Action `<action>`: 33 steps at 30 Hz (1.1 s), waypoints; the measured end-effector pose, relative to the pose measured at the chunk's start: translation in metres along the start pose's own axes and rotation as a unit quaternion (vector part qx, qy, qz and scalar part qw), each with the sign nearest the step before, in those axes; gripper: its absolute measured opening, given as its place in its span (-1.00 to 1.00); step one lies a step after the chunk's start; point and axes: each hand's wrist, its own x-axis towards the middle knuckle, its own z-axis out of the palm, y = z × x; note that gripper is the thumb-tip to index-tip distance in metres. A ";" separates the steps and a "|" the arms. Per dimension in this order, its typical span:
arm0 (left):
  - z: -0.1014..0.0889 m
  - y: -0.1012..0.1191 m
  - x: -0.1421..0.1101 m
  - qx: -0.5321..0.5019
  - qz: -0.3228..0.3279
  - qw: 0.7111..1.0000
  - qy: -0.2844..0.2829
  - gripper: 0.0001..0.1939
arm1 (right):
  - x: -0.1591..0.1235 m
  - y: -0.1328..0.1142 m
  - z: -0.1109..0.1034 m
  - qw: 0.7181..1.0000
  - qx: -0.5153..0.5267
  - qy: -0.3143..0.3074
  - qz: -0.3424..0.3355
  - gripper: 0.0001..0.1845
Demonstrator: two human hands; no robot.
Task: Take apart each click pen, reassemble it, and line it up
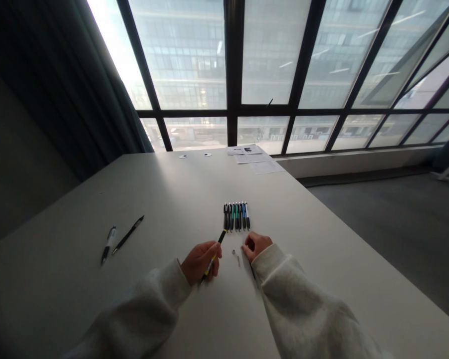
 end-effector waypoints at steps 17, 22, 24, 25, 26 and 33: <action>-0.013 -0.006 -0.029 0.550 0.073 0.824 0.111 -0.54 | 0.007 0.017 0.003 0.987 0.161 0.005 0.031 -0.74; -0.010 -0.005 -0.026 0.583 0.041 0.803 0.117 -0.52 | 0.007 0.017 0.002 0.987 0.161 0.003 0.028 -0.77; -0.009 -0.006 -0.026 0.591 0.036 0.797 0.119 -0.51 | 0.007 0.017 0.002 0.987 0.160 0.002 0.028 -0.78; -0.009 -0.006 -0.026 0.594 0.035 0.795 0.120 -0.51 | 0.007 0.017 0.001 0.987 0.160 0.001 0.027 -0.78; -0.008 -0.006 -0.026 0.595 0.034 0.794 0.121 -0.51 | 0.007 0.017 0.001 0.987 0.160 0.000 0.027 -0.78; -0.010 -0.009 -0.025 0.574 0.051 0.807 0.125 -0.44 | 0.008 0.018 0.000 0.985 0.173 -0.015 0.025 -0.77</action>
